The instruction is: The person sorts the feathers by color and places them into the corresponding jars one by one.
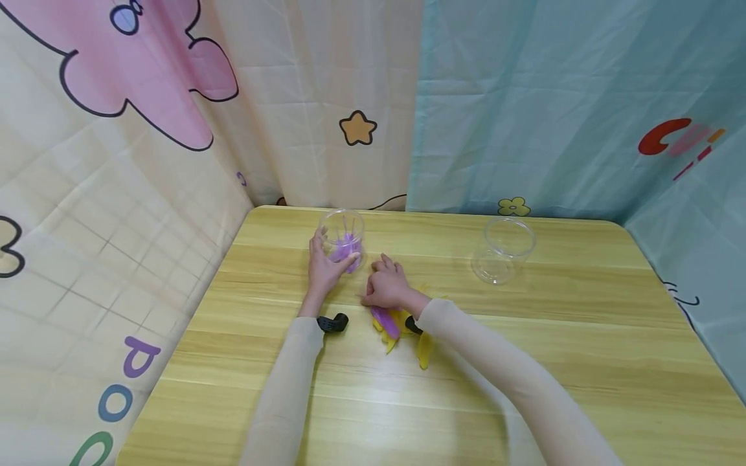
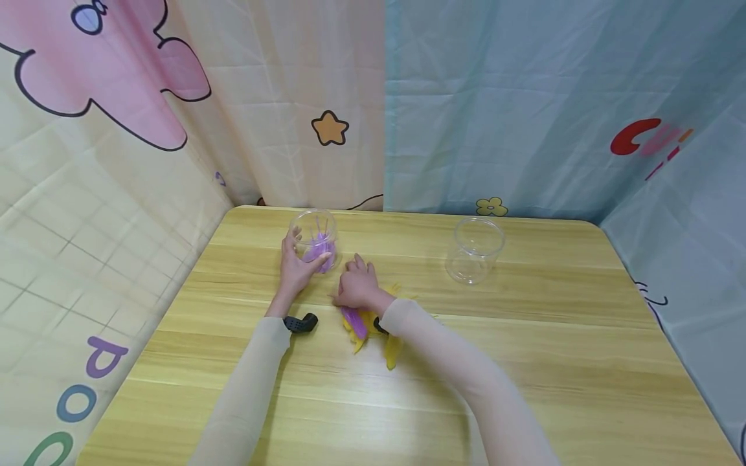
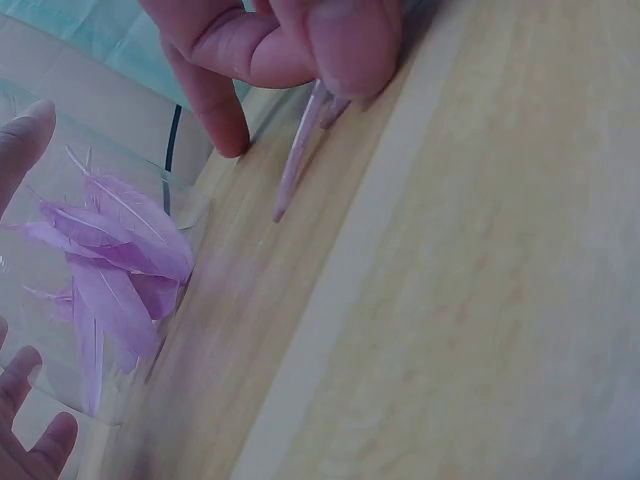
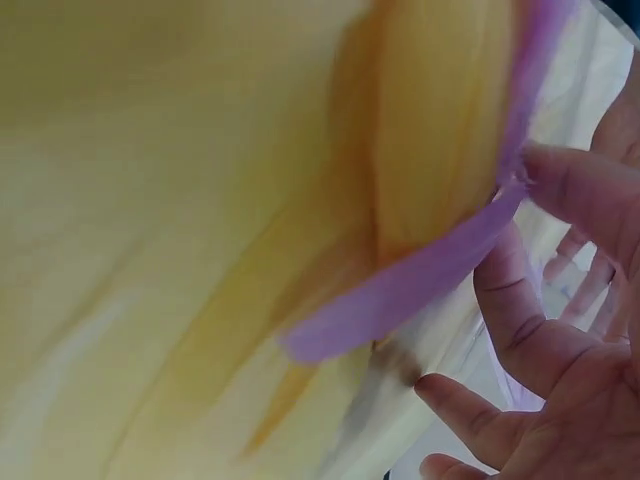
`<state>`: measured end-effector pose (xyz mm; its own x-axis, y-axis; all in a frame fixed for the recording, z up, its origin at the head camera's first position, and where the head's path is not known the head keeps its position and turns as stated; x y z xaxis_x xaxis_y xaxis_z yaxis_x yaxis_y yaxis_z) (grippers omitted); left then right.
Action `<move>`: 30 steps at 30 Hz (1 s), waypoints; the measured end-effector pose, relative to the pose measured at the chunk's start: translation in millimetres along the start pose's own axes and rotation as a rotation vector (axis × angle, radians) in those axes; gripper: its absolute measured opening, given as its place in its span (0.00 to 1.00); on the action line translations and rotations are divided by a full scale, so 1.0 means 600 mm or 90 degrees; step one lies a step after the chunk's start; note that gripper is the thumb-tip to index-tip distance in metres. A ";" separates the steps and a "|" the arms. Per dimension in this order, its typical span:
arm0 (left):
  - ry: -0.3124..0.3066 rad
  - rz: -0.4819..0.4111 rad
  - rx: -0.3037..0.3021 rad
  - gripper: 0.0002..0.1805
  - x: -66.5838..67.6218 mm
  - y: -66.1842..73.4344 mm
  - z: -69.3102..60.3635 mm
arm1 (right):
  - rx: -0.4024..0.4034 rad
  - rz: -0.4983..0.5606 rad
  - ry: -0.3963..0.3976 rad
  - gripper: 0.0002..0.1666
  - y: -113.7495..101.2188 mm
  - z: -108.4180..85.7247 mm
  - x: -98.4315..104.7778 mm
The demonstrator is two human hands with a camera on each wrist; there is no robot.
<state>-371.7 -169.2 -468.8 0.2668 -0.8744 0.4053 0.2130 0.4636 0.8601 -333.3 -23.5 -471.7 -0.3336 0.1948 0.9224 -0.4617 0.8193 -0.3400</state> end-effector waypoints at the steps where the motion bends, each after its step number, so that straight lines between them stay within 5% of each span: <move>1: -0.001 0.001 0.001 0.55 0.000 0.000 0.000 | 0.000 0.003 0.003 0.14 -0.001 -0.001 0.000; 10: -0.003 0.006 0.000 0.56 -0.001 -0.001 0.001 | -0.010 0.027 -0.001 0.14 0.004 0.002 0.007; 16: -0.005 0.000 0.005 0.55 0.000 -0.001 0.000 | 0.000 0.100 0.020 0.11 0.011 0.007 0.031; 30: -0.003 -0.010 0.004 0.55 -0.002 -0.002 0.000 | 0.015 0.472 0.097 0.13 0.042 0.011 0.123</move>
<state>-372.2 -168.7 -470.5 0.2584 -0.8822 0.3936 0.2113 0.4492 0.8681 -374.9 8.2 -413.7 -0.4473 0.7638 0.4654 -0.1791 0.4333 -0.8833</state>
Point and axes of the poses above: each hand's wrist, its own z-axis towards the middle knuckle, its own x-axis out of the back of the hand, y = z × x, the point moved 9 cm from there along z, towards the middle knuckle, and after that the axes turned 3 degrees about -y, right-handed, at the moved point
